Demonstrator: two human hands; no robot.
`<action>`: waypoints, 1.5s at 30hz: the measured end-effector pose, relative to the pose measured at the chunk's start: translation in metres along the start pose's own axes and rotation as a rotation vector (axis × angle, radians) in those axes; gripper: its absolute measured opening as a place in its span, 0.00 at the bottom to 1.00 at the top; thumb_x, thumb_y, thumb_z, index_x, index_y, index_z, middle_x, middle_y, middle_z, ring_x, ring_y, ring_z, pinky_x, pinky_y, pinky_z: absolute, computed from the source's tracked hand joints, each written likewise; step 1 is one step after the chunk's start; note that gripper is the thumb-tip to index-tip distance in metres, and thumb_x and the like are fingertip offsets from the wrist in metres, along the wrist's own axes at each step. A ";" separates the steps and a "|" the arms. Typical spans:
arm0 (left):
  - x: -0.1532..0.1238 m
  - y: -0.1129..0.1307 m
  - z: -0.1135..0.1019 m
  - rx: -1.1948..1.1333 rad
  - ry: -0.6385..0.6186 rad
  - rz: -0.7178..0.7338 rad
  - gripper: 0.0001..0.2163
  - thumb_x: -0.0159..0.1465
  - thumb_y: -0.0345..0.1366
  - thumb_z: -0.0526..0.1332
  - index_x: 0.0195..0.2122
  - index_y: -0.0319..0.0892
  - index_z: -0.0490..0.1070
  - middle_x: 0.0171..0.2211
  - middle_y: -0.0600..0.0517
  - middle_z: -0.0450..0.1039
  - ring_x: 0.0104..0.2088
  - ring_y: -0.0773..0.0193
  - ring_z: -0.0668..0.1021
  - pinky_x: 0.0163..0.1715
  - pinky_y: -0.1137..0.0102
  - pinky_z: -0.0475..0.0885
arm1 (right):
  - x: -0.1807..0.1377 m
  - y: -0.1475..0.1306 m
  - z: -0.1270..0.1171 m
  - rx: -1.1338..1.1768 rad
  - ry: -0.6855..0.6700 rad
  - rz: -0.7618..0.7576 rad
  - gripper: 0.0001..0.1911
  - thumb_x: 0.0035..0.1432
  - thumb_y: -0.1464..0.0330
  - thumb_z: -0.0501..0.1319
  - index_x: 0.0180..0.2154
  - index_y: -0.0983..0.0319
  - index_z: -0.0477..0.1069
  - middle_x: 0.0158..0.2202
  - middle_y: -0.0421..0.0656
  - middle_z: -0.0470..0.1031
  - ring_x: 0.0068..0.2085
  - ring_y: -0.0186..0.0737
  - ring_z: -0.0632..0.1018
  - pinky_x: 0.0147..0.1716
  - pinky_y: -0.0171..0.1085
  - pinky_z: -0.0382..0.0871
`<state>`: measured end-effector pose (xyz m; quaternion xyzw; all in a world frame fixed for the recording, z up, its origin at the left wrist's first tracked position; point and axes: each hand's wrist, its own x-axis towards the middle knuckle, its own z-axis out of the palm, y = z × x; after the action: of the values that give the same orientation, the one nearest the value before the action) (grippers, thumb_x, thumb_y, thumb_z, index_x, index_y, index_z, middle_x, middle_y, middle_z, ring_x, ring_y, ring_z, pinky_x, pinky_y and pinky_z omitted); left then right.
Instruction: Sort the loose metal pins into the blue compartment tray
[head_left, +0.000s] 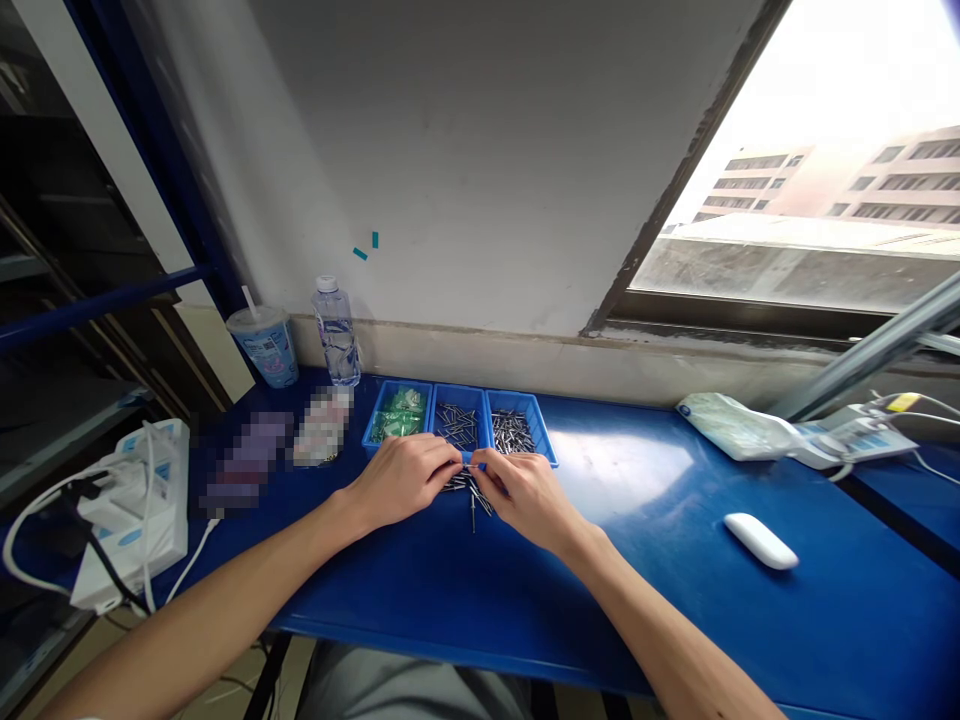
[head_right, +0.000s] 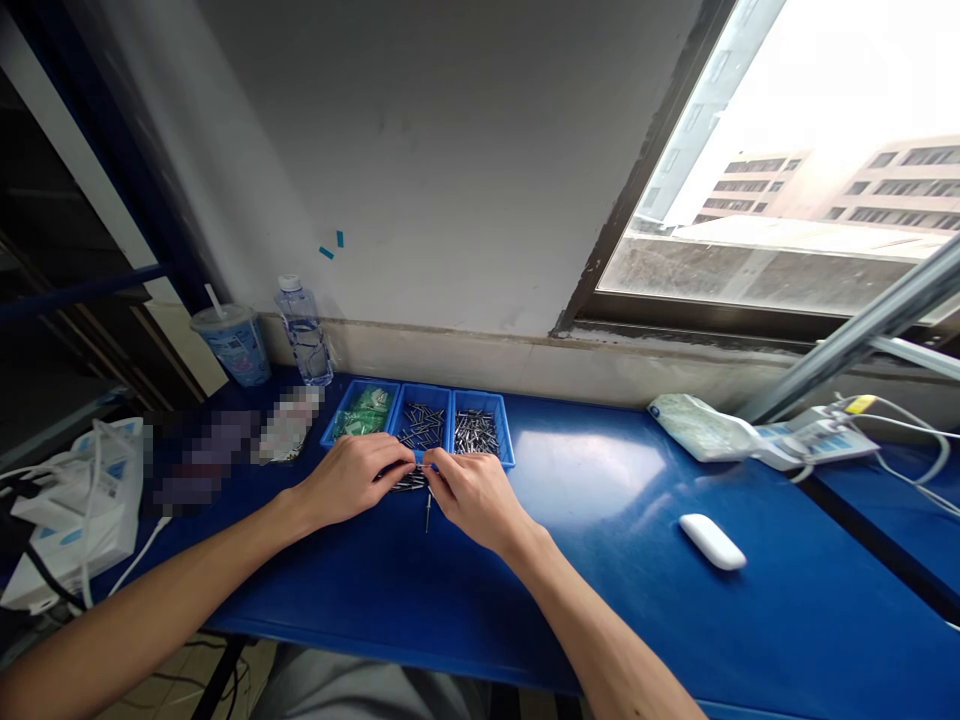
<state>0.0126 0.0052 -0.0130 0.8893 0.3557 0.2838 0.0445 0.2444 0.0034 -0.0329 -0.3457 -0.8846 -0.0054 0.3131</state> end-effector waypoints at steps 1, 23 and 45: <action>0.000 0.000 0.000 -0.001 0.000 -0.001 0.07 0.75 0.35 0.60 0.43 0.43 0.78 0.39 0.51 0.82 0.39 0.60 0.83 0.38 0.68 0.74 | 0.000 0.000 0.000 0.001 -0.001 0.003 0.11 0.77 0.69 0.52 0.43 0.62 0.72 0.21 0.35 0.71 0.20 0.32 0.68 0.26 0.33 0.54; 0.001 0.001 -0.002 0.001 0.002 -0.005 0.06 0.75 0.34 0.60 0.43 0.43 0.78 0.39 0.51 0.83 0.39 0.60 0.83 0.38 0.68 0.73 | 0.001 -0.001 -0.003 -0.002 0.018 0.022 0.13 0.76 0.68 0.53 0.42 0.62 0.74 0.22 0.37 0.74 0.21 0.32 0.71 0.27 0.34 0.55; 0.001 0.000 -0.003 -0.001 0.000 0.000 0.08 0.76 0.34 0.59 0.44 0.43 0.78 0.38 0.51 0.82 0.38 0.60 0.82 0.37 0.68 0.73 | 0.001 -0.002 -0.006 -0.002 0.008 0.051 0.14 0.77 0.67 0.51 0.41 0.62 0.73 0.22 0.38 0.73 0.20 0.32 0.70 0.27 0.34 0.55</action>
<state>0.0117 0.0052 -0.0098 0.8893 0.3555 0.2841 0.0446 0.2460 0.0010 -0.0271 -0.3684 -0.8742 0.0004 0.3163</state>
